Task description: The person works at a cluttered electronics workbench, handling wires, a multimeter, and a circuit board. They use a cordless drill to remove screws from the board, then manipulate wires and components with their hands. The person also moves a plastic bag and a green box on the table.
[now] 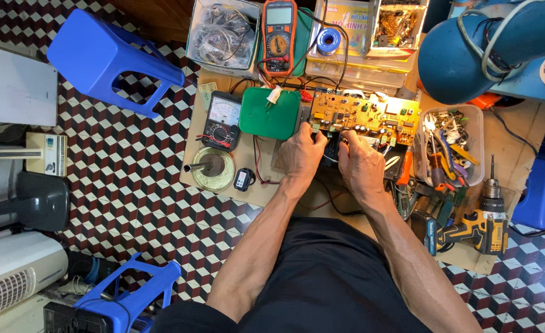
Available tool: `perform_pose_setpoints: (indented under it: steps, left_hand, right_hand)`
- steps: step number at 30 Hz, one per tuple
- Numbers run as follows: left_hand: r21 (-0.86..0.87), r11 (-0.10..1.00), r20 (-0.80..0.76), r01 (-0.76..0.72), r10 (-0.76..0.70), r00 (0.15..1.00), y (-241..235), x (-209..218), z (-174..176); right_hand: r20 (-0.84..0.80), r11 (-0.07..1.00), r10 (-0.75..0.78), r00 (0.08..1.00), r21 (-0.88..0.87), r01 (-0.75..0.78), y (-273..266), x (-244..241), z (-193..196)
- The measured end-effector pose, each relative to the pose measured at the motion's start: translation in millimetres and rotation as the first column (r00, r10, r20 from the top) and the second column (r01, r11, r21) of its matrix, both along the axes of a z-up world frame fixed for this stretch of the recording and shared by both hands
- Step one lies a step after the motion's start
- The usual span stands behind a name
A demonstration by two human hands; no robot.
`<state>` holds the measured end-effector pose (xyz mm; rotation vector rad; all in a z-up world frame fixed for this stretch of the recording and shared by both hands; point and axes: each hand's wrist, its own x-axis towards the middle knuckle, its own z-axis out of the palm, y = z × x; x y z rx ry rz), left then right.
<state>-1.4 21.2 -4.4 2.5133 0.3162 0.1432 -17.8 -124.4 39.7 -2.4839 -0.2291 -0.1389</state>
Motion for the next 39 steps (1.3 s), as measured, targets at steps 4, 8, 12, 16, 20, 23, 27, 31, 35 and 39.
perform_pose_setpoints:
  steps: [4, 8, 12, 16, 20, 23, 27, 31, 35, 39]
  left_hand:
    - [-0.02, 0.994, 0.036, 0.105, -0.104, 0.994, 4.1, -2.9, -0.2]
    - [-0.079, 0.98, 0.023, 0.183, -0.182, 0.983, 11.1, -7.2, 9.2]
    - [-0.158, 0.974, -0.021, 0.161, -0.166, 0.986, 13.1, -22.6, 23.8]
    - [-0.272, 0.957, -0.082, 0.104, -0.131, 0.988, 20.2, -56.9, 35.0]
    - [-0.272, 0.928, -0.024, 0.254, -0.271, 0.962, 31.4, -75.9, 34.0]
    - [-0.255, 0.907, -0.135, 0.334, -0.376, 0.917, 36.7, -74.0, 37.1]
    - [-0.327, 0.871, -0.03, 0.367, -0.397, 0.917, 26.8, -69.8, 57.7]
    - [-0.272, 0.842, 0.135, 0.466, -0.446, 0.885, 8.4, -58.0, 70.6]
    - [-0.122, 0.846, 0.129, 0.519, -0.505, 0.853, -1.9, -45.1, 64.9]
    - [-0.055, 0.823, 0.118, 0.565, -0.556, 0.822, -1.6, -40.6, 50.9]
  right_hand:
    - [-0.033, 1.0, -0.016, 0.999, 0.004, 0.017, -2.4, -3.3, -0.2]
    - [-0.014, 1.0, 0.005, 1.0, 0.013, -0.005, 2.2, 1.5, 2.0]
    - [-0.206, 0.996, 0.024, 0.978, 0.086, -0.007, -6.2, 5.1, 12.3]
    - [-0.41, 0.905, -0.125, 0.904, 0.327, 0.273, -39.6, -14.7, 33.7]
    - [-0.45, 0.776, -0.393, 0.802, 0.306, 0.552, -92.1, -49.1, 44.0]
    - [-0.553, 0.71, -0.466, 0.69, 0.231, 0.665, -116.0, -76.4, 35.2]
    - [-0.589, 0.715, -0.45, 0.672, 0.213, 0.666, -116.6, -108.6, 18.1]
    - [-0.59, 0.759, -0.436, 0.68, 0.165, 0.63, -97.4, -122.8, 7.7]
    - [-0.308, 0.854, -0.359, 0.881, 0.274, 0.443, -75.2, -106.0, 13.9]
    - [-0.106, 0.973, -0.2, 0.974, 0.092, 0.21, -65.1, -72.5, 20.5]
